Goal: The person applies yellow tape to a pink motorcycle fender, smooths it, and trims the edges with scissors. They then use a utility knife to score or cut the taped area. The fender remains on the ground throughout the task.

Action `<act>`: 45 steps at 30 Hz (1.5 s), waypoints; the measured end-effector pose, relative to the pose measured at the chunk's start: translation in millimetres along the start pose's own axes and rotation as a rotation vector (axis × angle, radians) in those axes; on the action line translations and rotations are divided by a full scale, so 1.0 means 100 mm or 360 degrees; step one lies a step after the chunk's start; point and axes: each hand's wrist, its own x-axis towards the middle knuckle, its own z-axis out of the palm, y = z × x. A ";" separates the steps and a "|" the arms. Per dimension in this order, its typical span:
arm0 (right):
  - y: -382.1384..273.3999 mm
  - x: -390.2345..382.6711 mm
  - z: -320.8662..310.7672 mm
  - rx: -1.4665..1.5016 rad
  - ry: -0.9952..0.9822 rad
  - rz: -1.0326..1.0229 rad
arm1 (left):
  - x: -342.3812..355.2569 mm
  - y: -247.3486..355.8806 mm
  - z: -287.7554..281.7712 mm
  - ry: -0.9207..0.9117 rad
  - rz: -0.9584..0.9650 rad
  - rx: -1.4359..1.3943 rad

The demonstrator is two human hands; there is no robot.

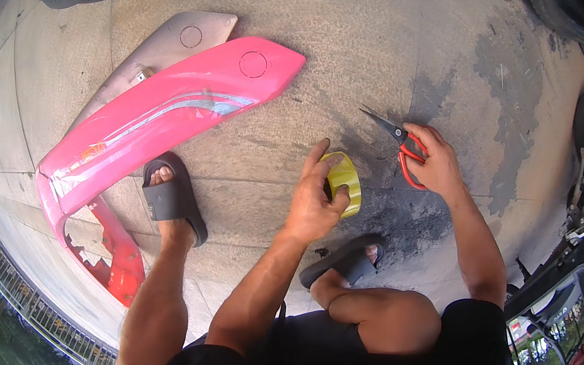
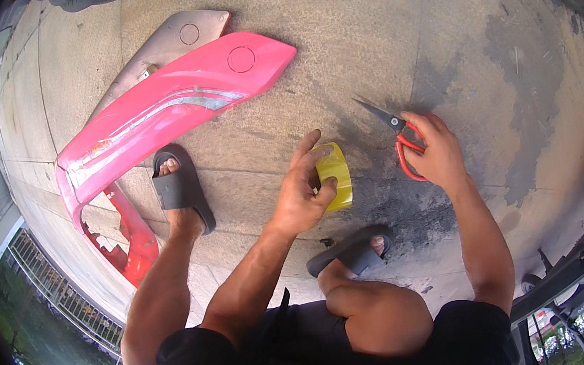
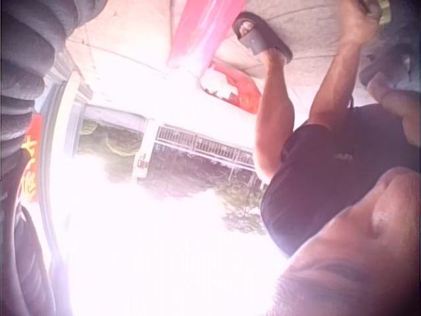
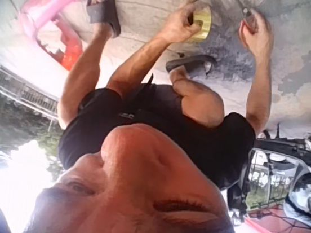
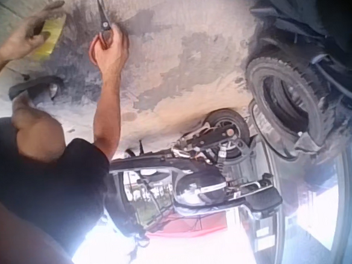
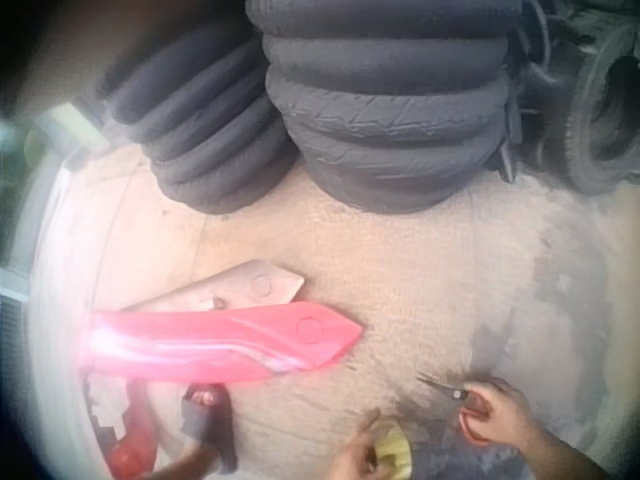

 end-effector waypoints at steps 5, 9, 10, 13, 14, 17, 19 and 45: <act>0.58 -0.74 0.31 -0.0171 0.0520 0.0221 | 0.01 0.19 0.19 -0.0007 0.0203 0.0846; 0.80 -1.06 0.49 -0.0300 0.0648 0.0269 | 0.01 0.19 0.35 -0.0071 0.0125 0.1023; 0.82 -1.10 0.51 -0.0305 0.0709 0.0241 | 0.02 0.17 0.39 -0.0083 0.0166 0.1057; 0.78 -1.19 0.52 -0.0283 0.0818 0.0330 | 0.04 0.06 0.56 0.0070 0.0286 0.1155; 0.73 -1.21 0.50 -0.0210 0.0867 0.0333 | 0.05 0.01 0.61 0.0156 0.0388 0.1163; 0.46 -1.24 0.35 -0.0028 0.0949 0.0237 | -0.01 -0.17 0.83 0.0159 0.0411 0.1196; 0.19 -1.23 0.19 0.0053 0.0879 0.0214 | -0.06 -0.29 0.94 0.0140 0.0332 0.1154; -5.18 -5.22 -4.12 -0.0214 0.0040 -0.0744 | -3.87 2.81 0.70 -0.0547 0.0436 0.1549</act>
